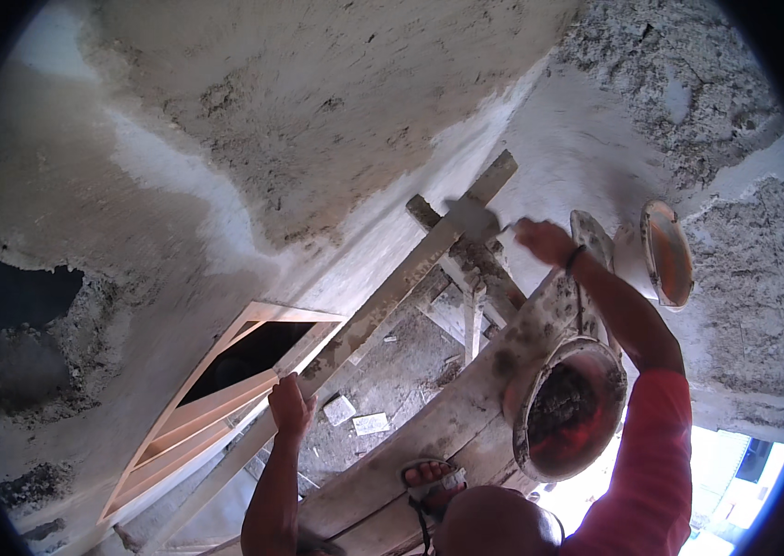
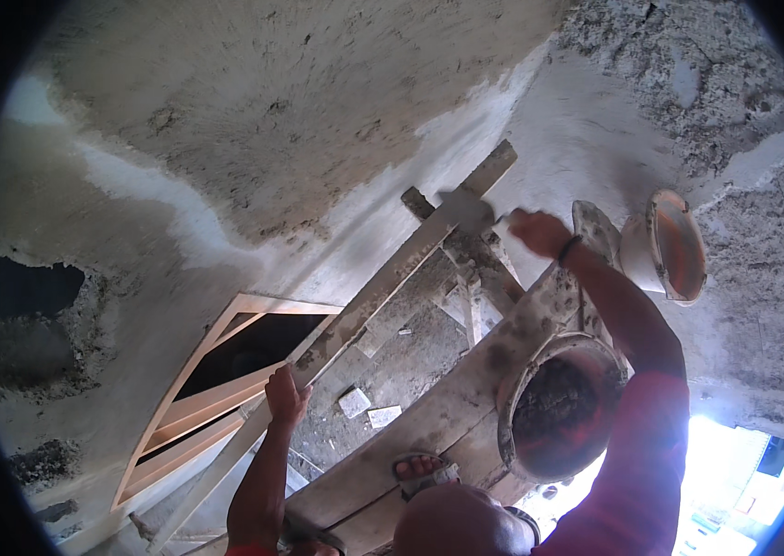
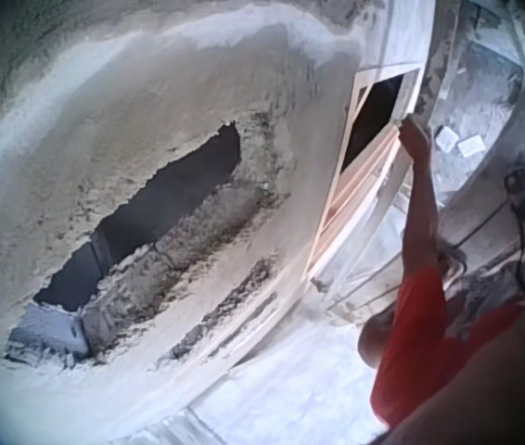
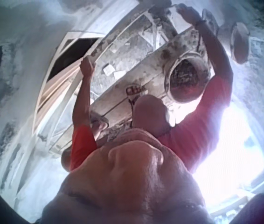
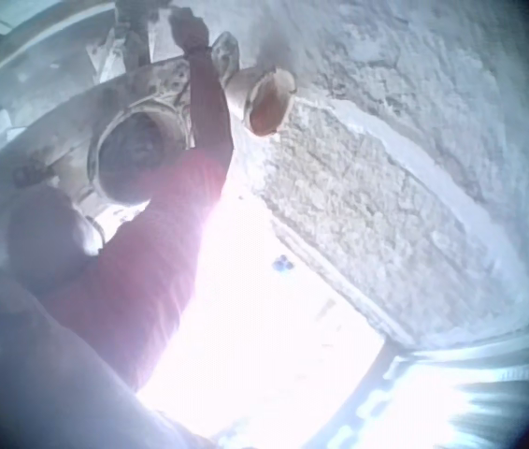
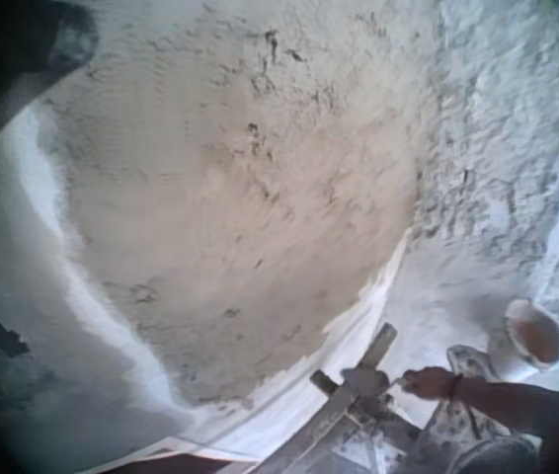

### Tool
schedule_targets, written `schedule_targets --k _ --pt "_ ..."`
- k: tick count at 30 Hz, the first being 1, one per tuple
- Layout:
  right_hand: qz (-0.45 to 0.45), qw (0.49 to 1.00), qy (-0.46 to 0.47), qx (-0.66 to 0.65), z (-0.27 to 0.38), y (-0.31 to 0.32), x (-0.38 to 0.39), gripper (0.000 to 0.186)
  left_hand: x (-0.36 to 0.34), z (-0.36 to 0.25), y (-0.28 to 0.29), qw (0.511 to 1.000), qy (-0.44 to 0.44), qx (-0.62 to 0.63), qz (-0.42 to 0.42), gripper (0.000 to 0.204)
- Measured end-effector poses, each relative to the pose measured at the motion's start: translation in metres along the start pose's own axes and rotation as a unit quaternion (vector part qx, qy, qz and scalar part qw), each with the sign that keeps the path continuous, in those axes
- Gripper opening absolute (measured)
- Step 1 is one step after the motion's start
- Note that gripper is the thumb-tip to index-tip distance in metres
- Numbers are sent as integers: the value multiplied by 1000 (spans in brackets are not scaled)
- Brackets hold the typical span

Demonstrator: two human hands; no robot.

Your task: The person applies mortar to a wall and smooths it using a trowel and a wooden straightedge while standing on a scaffold. They scoop the mixture from a bucket and spread it along the wall surface and a wooden frame.

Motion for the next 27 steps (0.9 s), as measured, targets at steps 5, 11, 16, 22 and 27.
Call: schedule_targets --k 5,11,16,22,27 --pt "-44 955 -255 -145 -158 8 -30 20 -4 -11 7 999 -21 23 -15 67" --pt "-69 944 -233 -225 -58 38 5 30 -2 -16 14 998 -39 21 -47 67" --pt "-107 992 65 31 12 35 4 26 2 -5 12 999 -32 5 -38 69" --pt "-110 958 -249 89 -113 46 -38 25 -6 -16 10 999 -43 13 -20 68" --pt "-205 973 21 104 -38 55 -26 24 -1 -10 12 998 -50 15 -36 67"
Point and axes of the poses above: each hand's wrist, its own x-axis away from the middle knuckle, its own y-axis out of the back of the hand, z = x × y, the point moved 5 cm from there along -x, towards the middle knuckle, and after that the axes turned 2 degrees about z, right-handed, at the moved point
